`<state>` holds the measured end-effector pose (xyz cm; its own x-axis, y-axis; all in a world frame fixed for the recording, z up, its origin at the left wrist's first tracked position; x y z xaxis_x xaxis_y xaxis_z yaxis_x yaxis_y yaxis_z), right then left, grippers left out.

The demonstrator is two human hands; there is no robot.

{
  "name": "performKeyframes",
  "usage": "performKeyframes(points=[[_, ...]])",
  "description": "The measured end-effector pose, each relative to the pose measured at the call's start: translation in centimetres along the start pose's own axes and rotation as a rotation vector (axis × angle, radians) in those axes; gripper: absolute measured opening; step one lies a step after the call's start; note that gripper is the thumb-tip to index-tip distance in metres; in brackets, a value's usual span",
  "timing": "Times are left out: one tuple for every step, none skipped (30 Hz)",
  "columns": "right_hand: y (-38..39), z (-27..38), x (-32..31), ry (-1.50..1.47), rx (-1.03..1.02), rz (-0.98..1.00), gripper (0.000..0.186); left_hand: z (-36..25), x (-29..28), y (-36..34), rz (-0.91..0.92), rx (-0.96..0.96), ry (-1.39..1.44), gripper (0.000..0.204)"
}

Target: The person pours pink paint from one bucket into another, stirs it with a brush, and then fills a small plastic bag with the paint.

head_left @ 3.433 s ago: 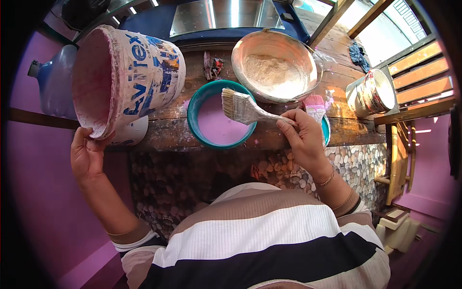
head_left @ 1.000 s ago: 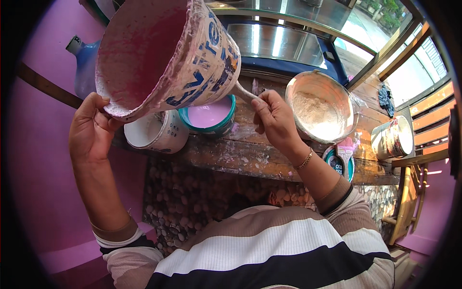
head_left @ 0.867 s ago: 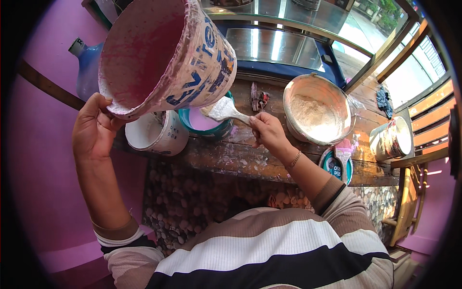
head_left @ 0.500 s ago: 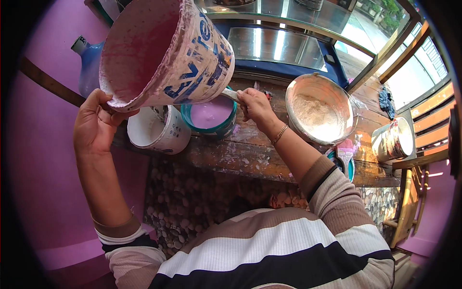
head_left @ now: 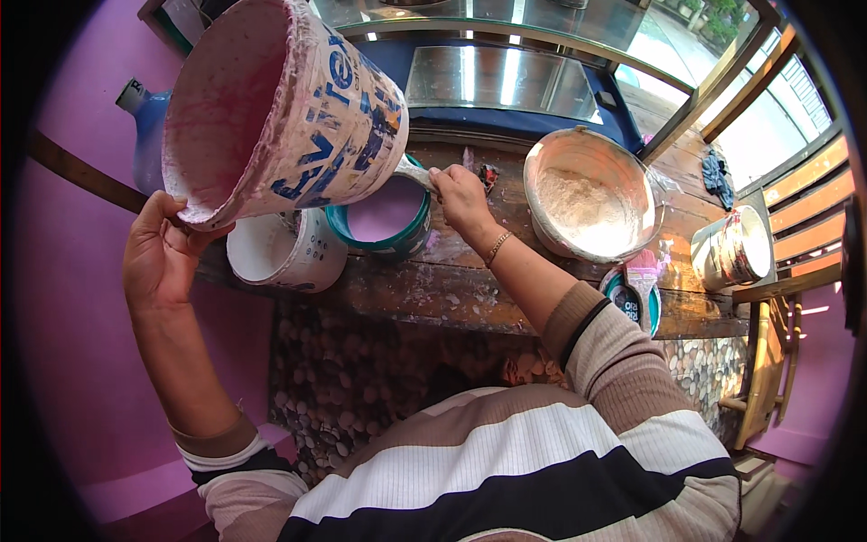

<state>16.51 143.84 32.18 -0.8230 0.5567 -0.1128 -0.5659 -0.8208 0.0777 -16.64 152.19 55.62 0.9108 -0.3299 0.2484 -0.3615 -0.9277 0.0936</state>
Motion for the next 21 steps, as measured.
performKeyframes(points=[[0.0,-0.2,0.0,-0.083,-0.011,-0.007,0.041,0.1,-0.1,-0.1,0.010,0.002,0.004,0.017],[0.2,0.0,0.1,-0.083,-0.008,-0.008,0.041,0.2,0.0,-0.1,0.011,-0.001,0.004,0.017],[0.3,0.3,0.2,-0.116,-0.003,-0.008,0.041,0.2,0.0,0.0,-0.016,-0.007,-0.010,0.017],[0.4,0.5,0.4,-0.149,0.003,-0.007,0.041,0.2,0.0,0.0,-0.043,-0.013,-0.023,0.017],[0.3,0.5,0.5,-0.150,0.004,-0.010,0.041,0.3,0.1,-0.1,-0.040,-0.014,-0.025,0.017],[0.1,0.8,0.5,-0.013,-0.034,-0.026,0.042,0.3,0.2,-0.2,-0.023,-0.006,-0.014,0.018],[0.0,1.0,0.5,0.124,-0.071,-0.041,0.042,0.3,0.3,-0.2,-0.005,0.001,-0.004,0.019],[0.6,1.6,0.6,0.164,-0.020,-0.047,0.045,0.3,0.4,-0.2,-0.005,-0.001,-0.004,0.019],[1.0,2.1,0.7,0.164,-0.018,-0.048,0.045,0.4,0.5,-0.1,0.007,-0.013,-0.002,0.021],[1.2,2.4,0.9,0.208,0.006,-0.040,0.046,0.5,0.7,0.0,0.020,-0.026,0.000,0.022],[1.4,2.3,1.0,0.251,0.034,-0.033,0.048,0.5,0.6,0.0,0.022,-0.030,-0.001,0.022],[1.5,2.3,0.9,0.234,0.046,-0.048,0.053,0.6,0.5,-0.1,0.023,-0.038,-0.001,0.026],[1.6,2.3,0.6,0.233,0.050,-0.052,0.053,0.7,0.5,-0.1,0.025,-0.047,-0.001,0.030],[1.7,2.5,0.3,0.248,0.076,-0.035,0.054,0.8,1.0,0.0,0.031,-0.052,-0.001,0.030],[1.9,2.7,-0.1,0.262,0.102,-0.019,0.055,0.7,1.8,0.3,0.042,-0.053,-0.038,0.026],[2.2,2.9,-0.5,0.262,0.108,-0.029,0.055,0.7,2.5,0.5,0.055,-0.053,-0.074,0.022],[2.8,3.3,-1.1,0.270,0.046,-0.084,0.053,0.8,2.4,0.7,0.061,-0.062,-0.074,0.022],[3.4,3.7,-1.7,0.279,-0.016,-0.141,0.053,0.7,2.1,0.7,0.043,-0.051,-0.091,0.020],[4.2,3.7,-2.6,0.282,-0.007,-0.151,0.053,0.7,2.0,0.8,0.027,-0.039,-0.109,0.019],[5.2,3.8,-3.5,0.238,-0.048,-0.113,0.052,0.8,2.5,1.3,-0.009,-0.041,-0.153,0.016],[6.3,4.2,-4.3,0.190,-0.092,-0.072,0.052,0.9,2.5,1.6,-0.008,-0.044,-0.153,0.016]])
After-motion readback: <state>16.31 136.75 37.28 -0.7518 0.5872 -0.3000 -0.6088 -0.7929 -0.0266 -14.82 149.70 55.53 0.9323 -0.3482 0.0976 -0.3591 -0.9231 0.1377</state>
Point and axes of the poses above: each hand's wrist, its own y-axis away from the middle knuckle, its own x-axis out of the palm, z = x × y, the point moved 5 cm from there along -y, towards the middle knuckle, and after that the axes turned 9 degrees about -y, right-handed, at the moved point
